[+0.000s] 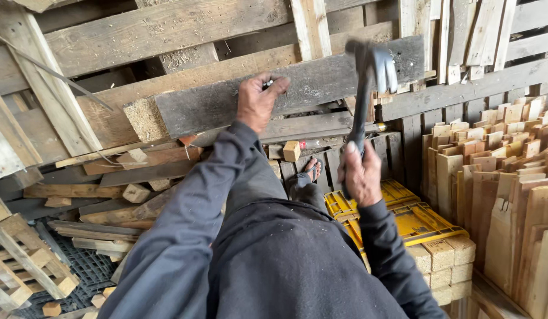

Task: The person assembles wooden pallets by placing small wooden blocks and planks onto a pallet frame and securing them with nails using a hammer. The person repeatedly positions the wood pieces and hammers nails to fasten them.

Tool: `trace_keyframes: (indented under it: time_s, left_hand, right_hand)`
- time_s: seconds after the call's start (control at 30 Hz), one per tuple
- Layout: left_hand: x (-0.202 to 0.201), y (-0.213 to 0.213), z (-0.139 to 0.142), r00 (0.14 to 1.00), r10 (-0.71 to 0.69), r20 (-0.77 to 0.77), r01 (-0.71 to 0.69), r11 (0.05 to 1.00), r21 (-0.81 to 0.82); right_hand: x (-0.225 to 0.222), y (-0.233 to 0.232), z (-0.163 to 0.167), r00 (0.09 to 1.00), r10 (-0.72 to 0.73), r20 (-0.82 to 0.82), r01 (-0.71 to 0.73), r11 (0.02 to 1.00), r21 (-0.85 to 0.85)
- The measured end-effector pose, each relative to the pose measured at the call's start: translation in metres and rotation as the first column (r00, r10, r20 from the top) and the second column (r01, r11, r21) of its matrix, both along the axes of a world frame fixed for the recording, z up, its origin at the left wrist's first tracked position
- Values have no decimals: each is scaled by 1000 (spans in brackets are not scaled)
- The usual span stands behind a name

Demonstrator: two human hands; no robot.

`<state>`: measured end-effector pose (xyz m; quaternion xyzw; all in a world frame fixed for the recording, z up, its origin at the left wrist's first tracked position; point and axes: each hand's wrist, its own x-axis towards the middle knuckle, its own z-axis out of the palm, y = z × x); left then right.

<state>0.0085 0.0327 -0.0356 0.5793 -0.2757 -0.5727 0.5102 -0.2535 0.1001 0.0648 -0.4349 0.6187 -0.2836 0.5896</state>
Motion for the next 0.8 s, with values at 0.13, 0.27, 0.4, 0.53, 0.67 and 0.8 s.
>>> trace_keyframes:
  time_s: [0.13,0.27,0.4,0.53,0.67,0.8]
  left_hand:
    - [-9,-20,-11,864,42,501,144,934,-326]
    - [-19,-22,-21,805,98,585,143,925,-353]
    - [-26,-24,-25,740,116,662,175,918,-356]
    - [-28,-22,-21,663,86,744,241,916,-321]
    - [-24,-26,-21,621,70,781,285,907,-308]
    - [-27,-27,-26,694,127,709,241,887,-395]
  right_hand:
    - [-7,48,-25,998,-56,21,53,993,101]
    - [-15,55,-44,991,2,-131,18,989,146]
    - [-14,46,-49,963,69,-260,-36,991,132]
    - [-17,44,-20,960,91,-264,-40,981,192]
    - [-10,34,5,996,87,-18,-88,994,-67]
    - [7,17,11,983,143,-118,-148,989,-32]
